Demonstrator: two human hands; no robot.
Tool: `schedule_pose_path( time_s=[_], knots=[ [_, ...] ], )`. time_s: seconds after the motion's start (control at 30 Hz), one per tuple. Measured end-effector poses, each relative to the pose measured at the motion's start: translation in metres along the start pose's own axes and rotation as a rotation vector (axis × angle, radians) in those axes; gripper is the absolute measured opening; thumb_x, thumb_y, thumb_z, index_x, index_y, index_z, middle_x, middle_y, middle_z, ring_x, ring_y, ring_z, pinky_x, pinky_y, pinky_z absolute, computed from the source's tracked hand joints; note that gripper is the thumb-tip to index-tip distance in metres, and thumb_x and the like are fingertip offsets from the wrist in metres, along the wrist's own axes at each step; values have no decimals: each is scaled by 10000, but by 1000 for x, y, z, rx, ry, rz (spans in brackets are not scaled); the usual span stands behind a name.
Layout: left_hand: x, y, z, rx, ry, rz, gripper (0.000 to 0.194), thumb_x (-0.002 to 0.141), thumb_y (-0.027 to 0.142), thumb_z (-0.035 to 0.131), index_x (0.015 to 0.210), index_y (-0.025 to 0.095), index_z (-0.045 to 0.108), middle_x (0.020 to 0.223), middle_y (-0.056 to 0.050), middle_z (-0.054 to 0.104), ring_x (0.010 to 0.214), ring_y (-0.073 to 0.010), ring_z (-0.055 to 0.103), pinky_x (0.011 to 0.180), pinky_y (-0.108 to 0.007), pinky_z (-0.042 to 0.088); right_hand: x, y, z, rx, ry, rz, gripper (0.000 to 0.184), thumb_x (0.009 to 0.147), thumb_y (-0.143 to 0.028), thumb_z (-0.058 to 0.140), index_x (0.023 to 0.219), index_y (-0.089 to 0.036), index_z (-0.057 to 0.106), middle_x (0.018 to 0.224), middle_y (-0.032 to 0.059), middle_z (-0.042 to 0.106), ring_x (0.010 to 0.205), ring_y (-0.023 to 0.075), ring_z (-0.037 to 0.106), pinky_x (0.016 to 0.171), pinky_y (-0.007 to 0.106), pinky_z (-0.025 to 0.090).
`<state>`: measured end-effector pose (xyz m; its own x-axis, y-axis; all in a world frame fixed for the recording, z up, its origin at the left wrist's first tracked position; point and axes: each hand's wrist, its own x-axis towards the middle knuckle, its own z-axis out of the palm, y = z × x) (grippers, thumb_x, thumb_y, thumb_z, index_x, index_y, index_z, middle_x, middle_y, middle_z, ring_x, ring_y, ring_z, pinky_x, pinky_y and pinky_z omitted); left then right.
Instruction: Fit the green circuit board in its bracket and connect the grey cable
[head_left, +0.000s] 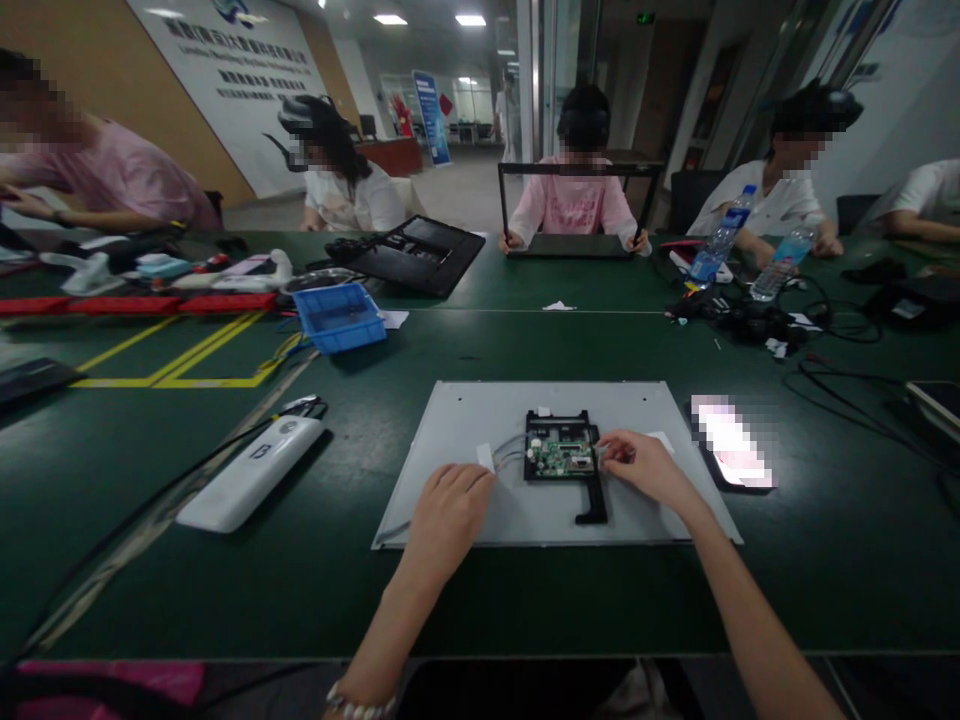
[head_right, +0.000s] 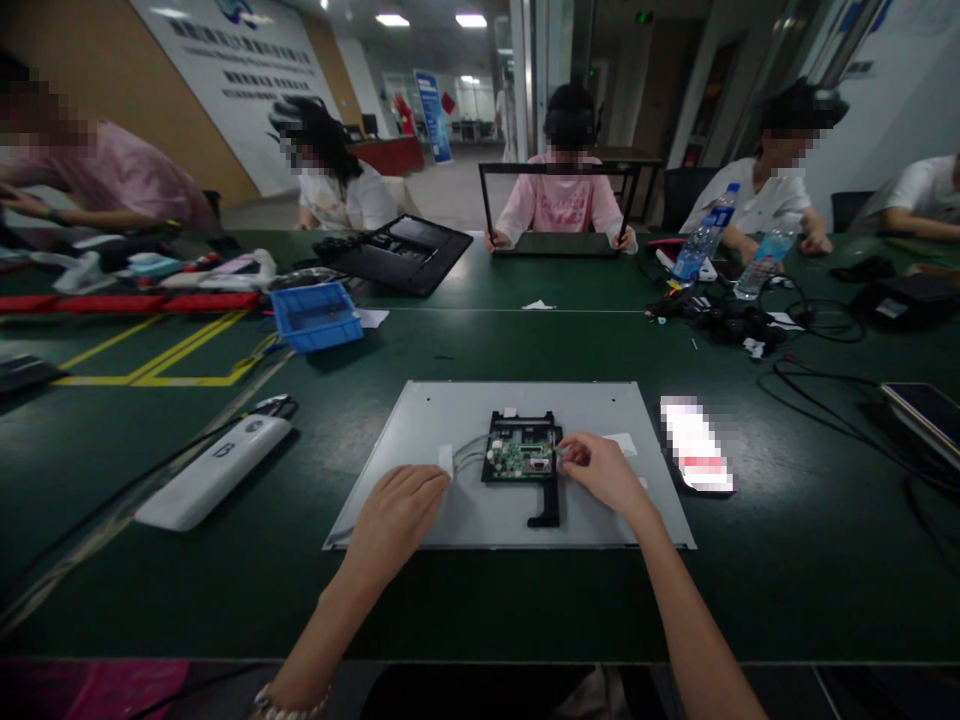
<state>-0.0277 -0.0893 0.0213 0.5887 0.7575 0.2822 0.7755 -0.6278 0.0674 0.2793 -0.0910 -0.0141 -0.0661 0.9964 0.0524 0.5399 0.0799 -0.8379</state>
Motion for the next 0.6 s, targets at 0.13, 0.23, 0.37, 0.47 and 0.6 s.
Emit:
schedule_pose_path(
  time_s=[0.13, 0.23, 0.37, 0.47, 0.6],
  knots=[
    [4, -8, -8, 2, 135, -5, 224, 869, 145, 468, 1013, 202, 630, 1032, -63, 665, 1005, -230, 576, 930, -405, 387, 1, 9, -4, -8, 111, 65, 229, 732, -260, 560, 925, -178, 652, 770, 36, 668, 716, 170, 620, 665, 286, 471],
    [6, -16, -8, 37, 186, -3, 222, 878, 155, 469, 1017, 210, 633, 1060, -51, 666, 1049, -228, 567, 969, -422, 354, 1, 15, -9, -69, 227, 130, 202, 728, -275, 560, 885, -178, 641, 756, 36, 667, 717, 176, 625, 665, 284, 466],
    [4, -23, 2, 63, 130, -24, 207, 873, 161, 476, 967, 230, 647, 1034, -32, 683, 1058, -233, 574, 997, -467, 312, 1, 21, -11, -184, 288, 168, 193, 744, -283, 545, 890, -190, 630, 762, 27, 665, 707, 172, 621, 667, 283, 454],
    [1, -24, 5, 58, 96, -76, 178, 874, 217, 490, 935, 234, 657, 997, -33, 693, 1057, -246, 576, 1003, -497, 293, 0, 24, -10, -264, 312, 138, 203, 774, -291, 519, 913, -189, 626, 833, 43, 655, 721, 173, 611, 678, 291, 452],
    [5, -19, -3, 41, 82, -101, 190, 893, 272, 472, 947, 229, 649, 1000, -36, 690, 1053, -253, 573, 997, -511, 291, 0, 23, -7, -309, 344, 53, 206, 800, -266, 490, 938, -178, 616, 945, 72, 623, 771, 180, 596, 736, 314, 456]
  ],
)
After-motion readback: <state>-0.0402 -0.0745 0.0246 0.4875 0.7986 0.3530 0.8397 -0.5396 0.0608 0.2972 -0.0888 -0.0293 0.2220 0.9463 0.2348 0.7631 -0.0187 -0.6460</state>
